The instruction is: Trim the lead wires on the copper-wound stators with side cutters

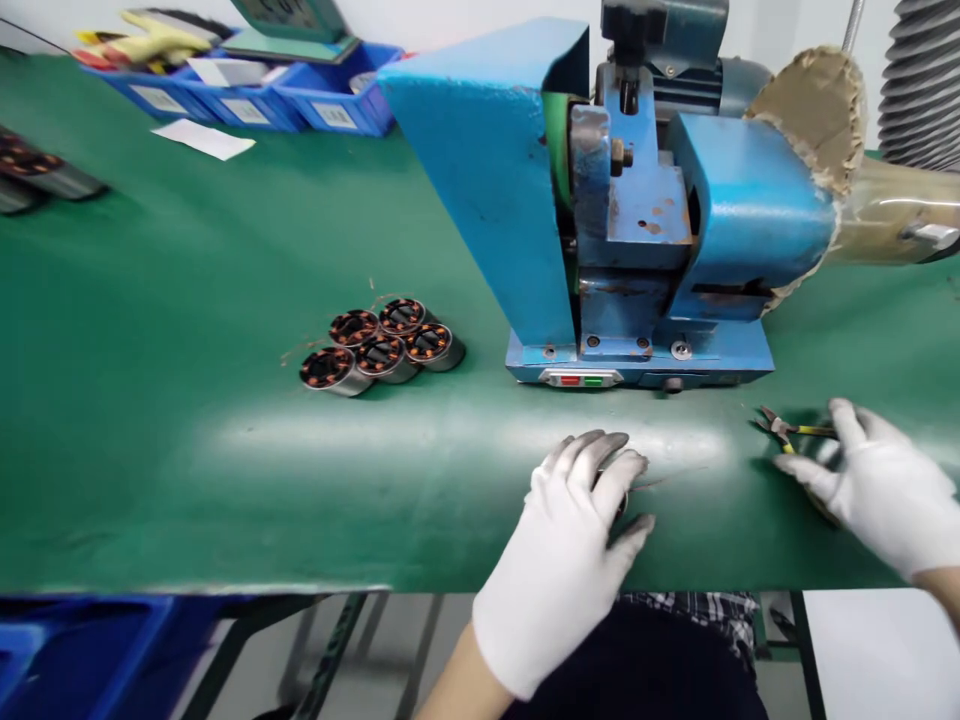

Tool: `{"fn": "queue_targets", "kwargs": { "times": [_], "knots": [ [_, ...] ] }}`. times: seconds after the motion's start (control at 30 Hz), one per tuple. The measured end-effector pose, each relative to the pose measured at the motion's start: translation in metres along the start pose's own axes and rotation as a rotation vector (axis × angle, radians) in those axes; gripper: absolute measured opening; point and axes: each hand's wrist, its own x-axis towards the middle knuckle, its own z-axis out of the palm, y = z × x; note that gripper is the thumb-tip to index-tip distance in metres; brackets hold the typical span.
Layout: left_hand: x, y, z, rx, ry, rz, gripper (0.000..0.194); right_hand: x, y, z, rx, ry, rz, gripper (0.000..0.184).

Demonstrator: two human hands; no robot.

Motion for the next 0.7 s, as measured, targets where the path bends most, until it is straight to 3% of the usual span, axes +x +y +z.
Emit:
{"fn": "queue_targets", "kwargs": {
  "times": [0.07,0.17,0.33,0.4,0.5,0.57,0.63,0.7],
  "knots": [
    [0.007,0.006,0.001,0.046,-0.082,-0.013,0.019,-0.013,-0.018,0.013,-0.154,0.057,0.036,0.072],
    [0.013,0.011,0.004,0.081,-0.197,-0.064,0.022,-0.024,-0.039,0.028,-0.185,0.145,0.12,0.058],
    [0.015,0.019,0.005,0.097,-0.254,-0.13,0.026,-0.038,-0.048,0.021,0.315,0.198,0.119,0.035],
    [0.017,0.022,0.005,0.099,-0.268,-0.135,0.026,-0.044,-0.055,0.006,0.582,0.034,0.058,0.037],
    [0.019,0.024,0.005,0.081,-0.273,-0.14,0.026,-0.048,-0.07,-0.02,0.937,-0.498,-0.003,0.033],
    [0.019,0.024,0.006,0.07,-0.274,-0.152,0.026,-0.046,-0.079,-0.034,1.045,-0.823,-0.023,0.027],
    [0.019,0.023,0.006,0.065,-0.283,-0.163,0.026,-0.043,-0.084,-0.043,1.08,-0.966,-0.025,0.023],
    [0.018,0.023,0.006,0.06,-0.294,-0.171,0.026,-0.04,-0.085,-0.047,1.097,-0.981,-0.001,0.022]
  ]
}}
